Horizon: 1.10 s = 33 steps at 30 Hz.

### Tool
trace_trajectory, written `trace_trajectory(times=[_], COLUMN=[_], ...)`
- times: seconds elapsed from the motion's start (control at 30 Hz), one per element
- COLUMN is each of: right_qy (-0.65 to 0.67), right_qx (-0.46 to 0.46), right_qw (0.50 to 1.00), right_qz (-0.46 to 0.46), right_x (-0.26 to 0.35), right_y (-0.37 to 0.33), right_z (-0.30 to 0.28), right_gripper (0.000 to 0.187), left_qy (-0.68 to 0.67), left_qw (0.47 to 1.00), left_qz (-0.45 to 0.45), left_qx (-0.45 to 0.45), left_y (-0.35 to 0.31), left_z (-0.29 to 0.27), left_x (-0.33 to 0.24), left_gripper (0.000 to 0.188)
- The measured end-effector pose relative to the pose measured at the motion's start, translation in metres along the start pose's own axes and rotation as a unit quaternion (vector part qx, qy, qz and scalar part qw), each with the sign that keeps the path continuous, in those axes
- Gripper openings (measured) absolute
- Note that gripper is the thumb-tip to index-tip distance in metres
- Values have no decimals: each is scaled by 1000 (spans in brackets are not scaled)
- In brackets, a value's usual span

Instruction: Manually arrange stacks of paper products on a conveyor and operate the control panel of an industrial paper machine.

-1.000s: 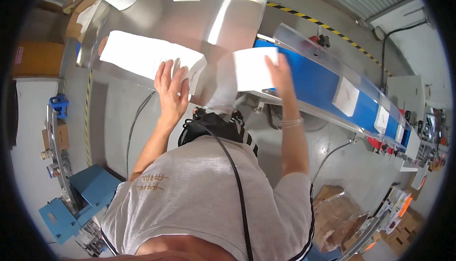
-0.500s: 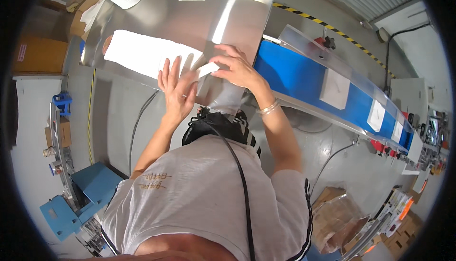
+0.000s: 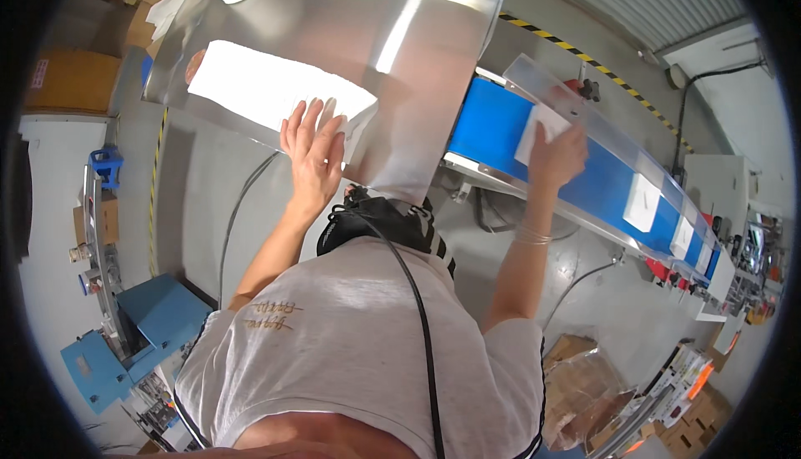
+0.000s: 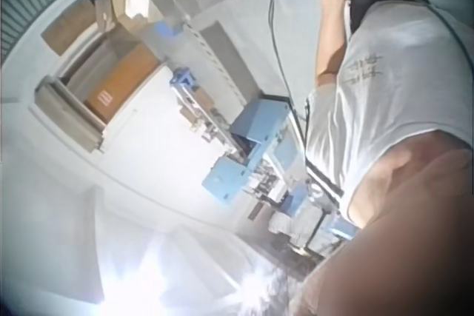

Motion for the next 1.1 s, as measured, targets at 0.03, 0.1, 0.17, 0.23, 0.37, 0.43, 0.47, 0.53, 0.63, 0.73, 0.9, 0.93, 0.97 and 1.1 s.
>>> trace_trajectory(times=[0.03,0.1,0.17,0.23,0.37,0.43,0.47,0.53,0.63,0.73,0.9,0.93,0.97,1.1], right_qy=[192,377,508,545,533,646,567,447,219,-78,447,471,498,519], right_qx=[40,165,381,403,373,408,411,240,289,74,327,405,376,366], right_qw=[977,871,744,702,714,644,712,862,922,991,801,754,736,686], right_qz=[-86,-269,-208,-217,-260,-24,51,-14,134,75,-226,-211,-263,-355], right_x=[18,99,161,182,167,131,106,29,-31,-7,147,174,192,212], right_y=[-3,-11,-30,-33,-43,-45,-36,-29,-5,-2,-22,-29,-34,-43], right_z=[7,-19,-30,-24,13,27,29,74,78,13,-19,-23,-20,-5], right_gripper=[43,41,37,36,40,42,39,34,48,55,45,42,42,45], left_qy=[-19,-23,-33,-22,-10,2,4,4,21,19,-6,-16,-26,-49], left_qw=[1000,1000,999,998,1000,1000,1000,1000,999,999,1000,999,999,998], left_qz=[-8,0,11,41,-3,9,5,28,41,42,22,28,35,28], left_qx=[6,13,18,44,9,1,0,-3,-17,-18,-8,8,23,25], left_y=[1,1,3,4,6,3,2,5,4,3,4,4,5,13], left_z=[-1,-1,-1,-1,-9,-10,-10,-8,-7,-3,-8,-8,-8,-17], left_x=[0,1,1,-2,8,18,20,15,13,13,17,19,19,17], left_gripper=[29,28,27,29,37,32,32,30,30,30,29,28,27,30])
Point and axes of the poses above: each hand's wrist, its own y-axis towards the middle knuckle, its own z-axis out of the palm, x = y × z, the point moved 5 cm from there along y, towards the middle knuckle, and after that the axes turned 6 degrees about -y, right-handed, at the moved point
